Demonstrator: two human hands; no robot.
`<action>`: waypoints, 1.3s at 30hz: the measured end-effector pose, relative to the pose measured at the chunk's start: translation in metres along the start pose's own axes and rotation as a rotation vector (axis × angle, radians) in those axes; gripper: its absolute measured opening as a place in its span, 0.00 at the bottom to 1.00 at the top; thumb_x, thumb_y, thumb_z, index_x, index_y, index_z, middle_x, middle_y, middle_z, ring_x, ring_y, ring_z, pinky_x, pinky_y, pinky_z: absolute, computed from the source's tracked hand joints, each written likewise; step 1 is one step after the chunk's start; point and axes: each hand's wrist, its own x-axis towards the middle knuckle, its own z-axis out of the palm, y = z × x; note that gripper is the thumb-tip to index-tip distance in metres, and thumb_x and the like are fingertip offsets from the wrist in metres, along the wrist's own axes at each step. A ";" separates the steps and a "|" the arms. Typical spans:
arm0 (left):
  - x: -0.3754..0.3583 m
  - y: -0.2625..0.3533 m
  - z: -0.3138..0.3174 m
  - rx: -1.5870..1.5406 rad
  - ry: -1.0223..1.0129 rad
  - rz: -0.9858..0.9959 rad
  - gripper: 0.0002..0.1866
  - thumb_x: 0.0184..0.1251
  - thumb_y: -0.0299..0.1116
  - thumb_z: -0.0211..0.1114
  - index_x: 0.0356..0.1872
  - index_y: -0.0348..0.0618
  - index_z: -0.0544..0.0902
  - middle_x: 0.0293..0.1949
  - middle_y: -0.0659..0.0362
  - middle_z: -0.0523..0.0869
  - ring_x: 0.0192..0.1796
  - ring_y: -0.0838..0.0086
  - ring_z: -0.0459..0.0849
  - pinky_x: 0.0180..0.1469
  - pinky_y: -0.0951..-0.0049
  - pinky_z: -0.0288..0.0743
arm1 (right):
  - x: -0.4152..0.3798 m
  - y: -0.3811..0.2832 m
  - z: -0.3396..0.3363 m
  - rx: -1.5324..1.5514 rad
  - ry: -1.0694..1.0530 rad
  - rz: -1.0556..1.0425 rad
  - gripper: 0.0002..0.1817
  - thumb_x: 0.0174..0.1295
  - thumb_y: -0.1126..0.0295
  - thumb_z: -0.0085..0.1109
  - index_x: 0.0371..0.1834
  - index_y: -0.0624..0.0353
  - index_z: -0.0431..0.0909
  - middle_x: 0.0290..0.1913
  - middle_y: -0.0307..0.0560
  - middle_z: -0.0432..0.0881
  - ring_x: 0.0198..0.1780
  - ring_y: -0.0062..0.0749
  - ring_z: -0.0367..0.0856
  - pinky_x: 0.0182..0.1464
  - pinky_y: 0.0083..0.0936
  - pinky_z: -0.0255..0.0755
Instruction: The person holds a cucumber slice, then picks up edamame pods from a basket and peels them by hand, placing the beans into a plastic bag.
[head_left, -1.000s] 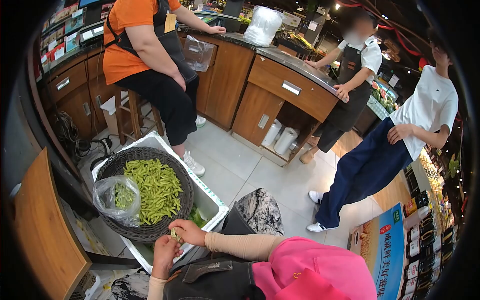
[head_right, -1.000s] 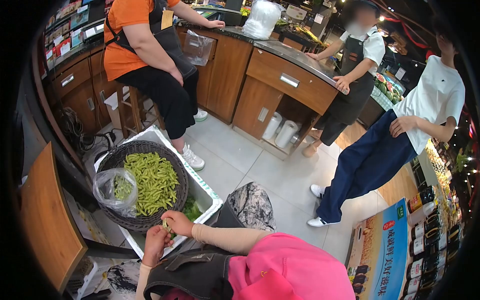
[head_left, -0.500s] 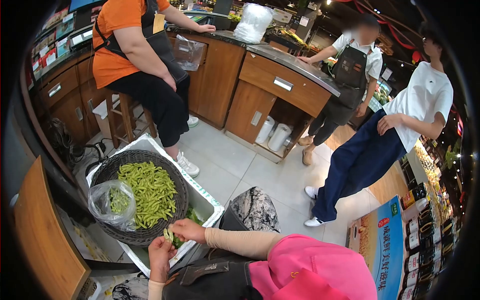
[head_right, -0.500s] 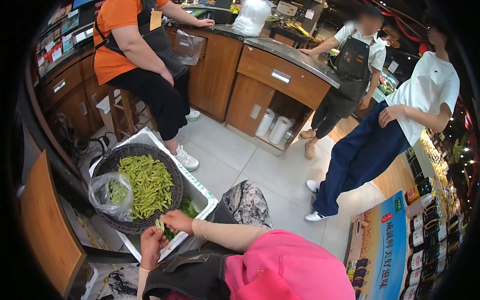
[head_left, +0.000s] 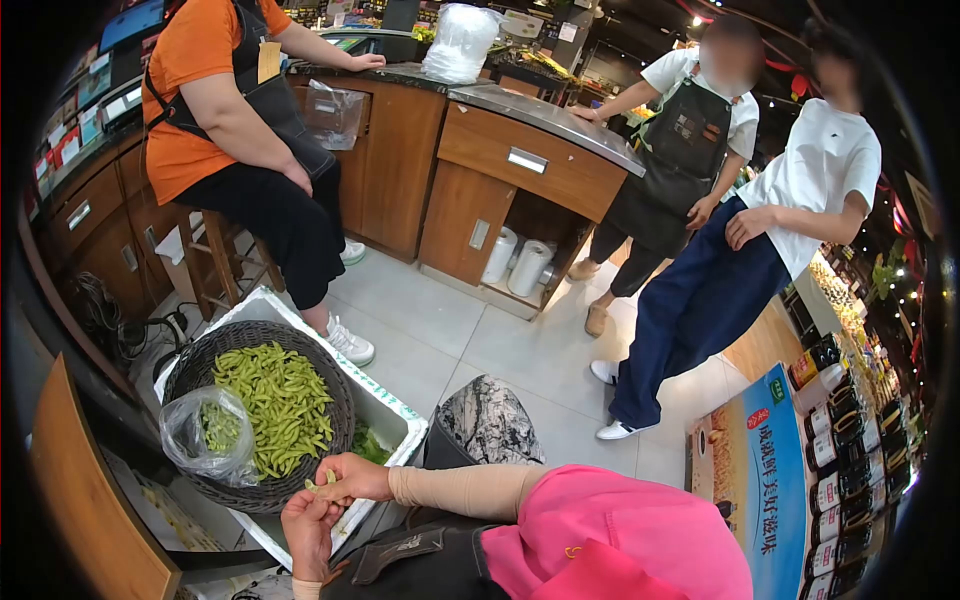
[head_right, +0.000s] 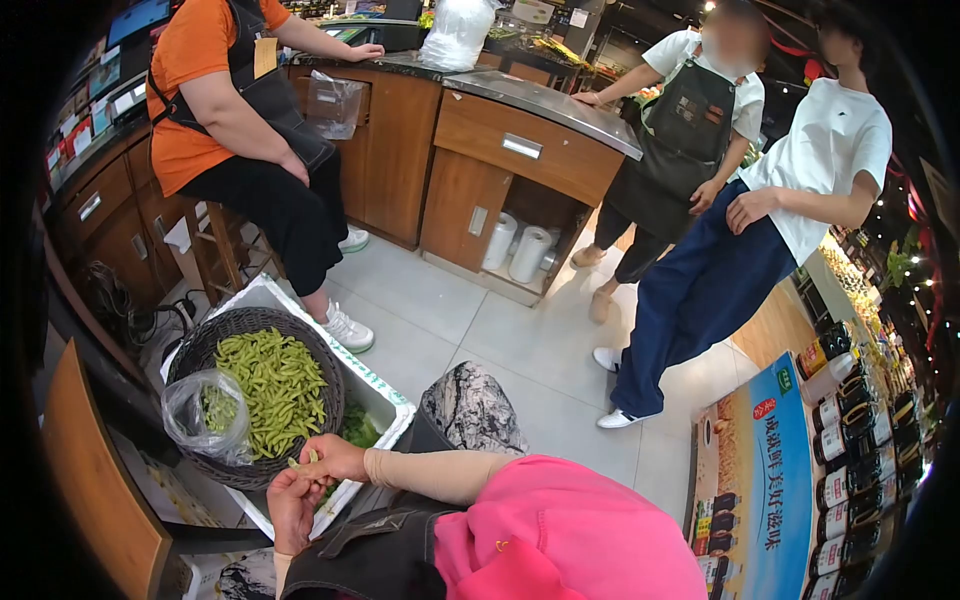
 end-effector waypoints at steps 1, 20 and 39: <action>0.001 -0.001 -0.001 -0.019 -0.010 0.006 0.02 0.61 0.18 0.58 0.33 0.33 0.77 0.28 0.54 0.83 0.25 0.75 0.81 0.33 0.76 0.81 | 0.000 0.001 -0.001 0.014 -0.007 -0.004 0.13 0.60 0.66 0.63 0.39 0.62 0.70 0.25 0.36 0.74 0.23 0.15 0.71 0.25 0.14 0.65; -0.017 0.030 -0.022 0.423 0.107 0.091 0.08 0.56 0.19 0.62 0.37 0.37 0.77 0.26 0.61 0.81 0.26 0.80 0.80 0.29 0.82 0.75 | 0.026 0.026 -0.023 0.547 0.056 0.334 0.09 0.57 0.77 0.50 0.41 0.64 0.73 0.28 0.40 0.74 0.26 0.18 0.70 0.24 0.13 0.61; -0.003 0.007 -0.045 1.691 0.306 0.239 0.07 0.49 0.24 0.56 0.25 0.37 0.83 0.27 0.46 0.84 0.33 0.54 0.84 0.37 0.60 0.78 | 0.218 0.010 -0.051 -0.993 0.411 -0.067 0.11 0.52 0.74 0.61 0.40 0.60 0.80 0.42 0.51 0.80 0.40 0.42 0.79 0.45 0.36 0.72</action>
